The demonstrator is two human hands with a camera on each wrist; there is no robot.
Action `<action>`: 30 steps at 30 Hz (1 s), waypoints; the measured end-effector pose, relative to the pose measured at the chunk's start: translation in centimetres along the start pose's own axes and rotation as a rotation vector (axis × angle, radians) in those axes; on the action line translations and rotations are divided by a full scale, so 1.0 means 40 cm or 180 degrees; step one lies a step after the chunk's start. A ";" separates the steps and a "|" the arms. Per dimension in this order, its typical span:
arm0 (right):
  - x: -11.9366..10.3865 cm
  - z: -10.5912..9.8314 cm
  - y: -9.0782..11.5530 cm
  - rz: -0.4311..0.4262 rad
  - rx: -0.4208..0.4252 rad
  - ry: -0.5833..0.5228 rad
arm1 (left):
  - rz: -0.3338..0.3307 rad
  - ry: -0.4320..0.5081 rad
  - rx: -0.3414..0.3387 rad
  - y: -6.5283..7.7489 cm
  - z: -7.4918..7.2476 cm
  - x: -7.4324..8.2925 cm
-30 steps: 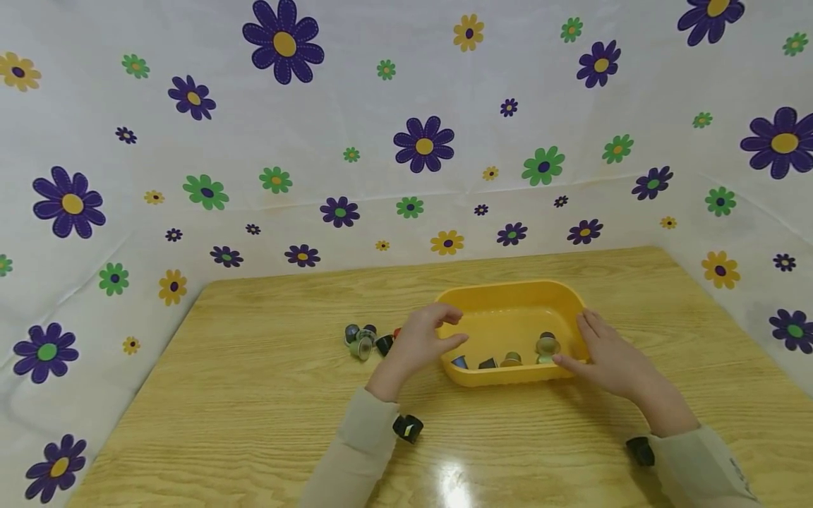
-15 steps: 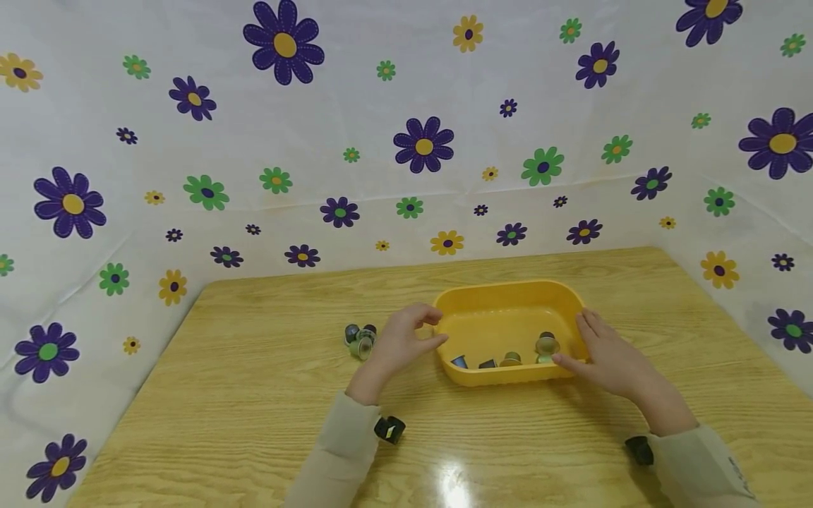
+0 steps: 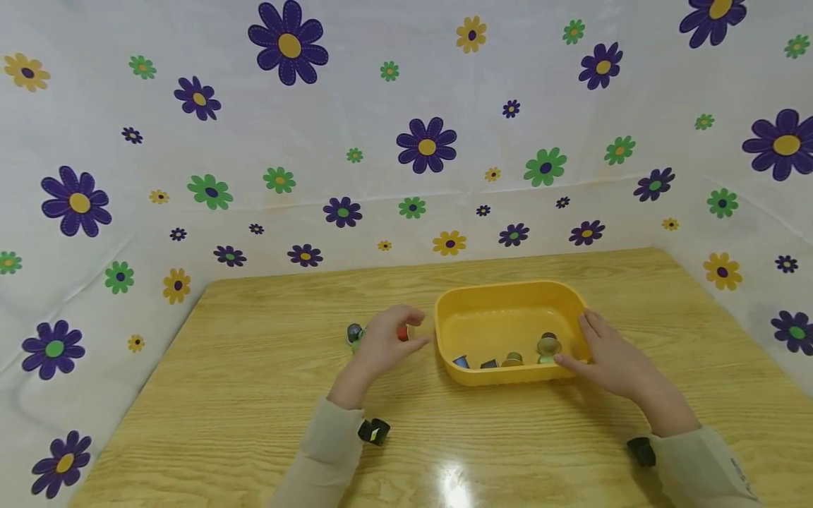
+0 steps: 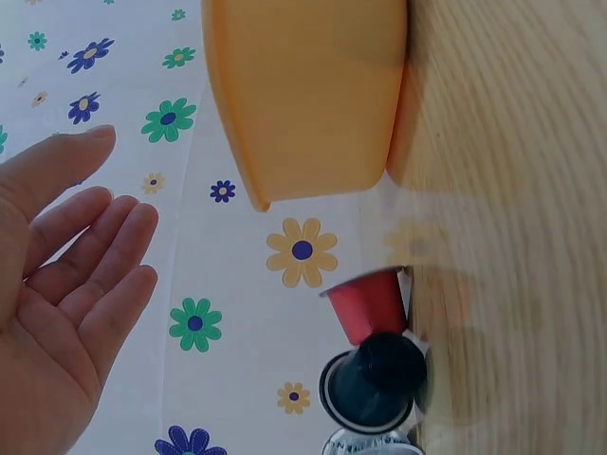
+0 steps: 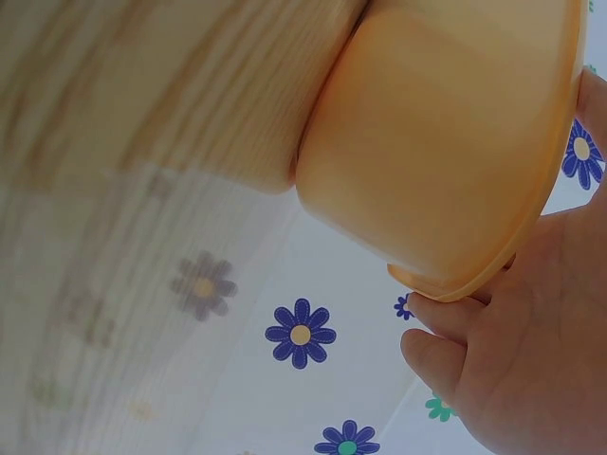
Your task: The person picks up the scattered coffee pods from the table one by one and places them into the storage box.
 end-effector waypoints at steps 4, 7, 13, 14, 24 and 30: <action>-0.001 0.001 0.002 0.0003 0.0002 0.0008 | -0.0129 0.0046 -0.0048 0.010 -0.003 -0.022; -0.002 0.000 0.003 0.0002 0.0007 0.0017 | -0.0167 0.0082 -0.0043 0.018 -0.008 -0.038; -0.005 0.000 0.003 -0.0012 0.0000 0.0023 | -0.0201 0.0088 0.0031 0.039 -0.031 -0.062; -0.006 -0.001 0.003 -0.0013 0.0000 0.0022 | -0.0205 0.0071 0.0047 0.043 -0.036 -0.065; -0.008 -0.003 0.002 -0.0031 0.0013 0.0003 | -0.0369 0.0004 -0.0019 0.078 -0.063 -0.109; -0.008 -0.003 0.002 -0.0032 0.0009 -0.0005 | -0.0380 0.0033 -0.0036 0.087 -0.069 -0.124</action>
Point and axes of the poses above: each hand's wrist, its own y-axis away from the middle knuckle, its own z-axis out of the palm, x = y × z, the point moved 10 cm from there along -y, towards the middle knuckle, and after that the axes turned 11 degrees about -y, right-handed, at the moved point
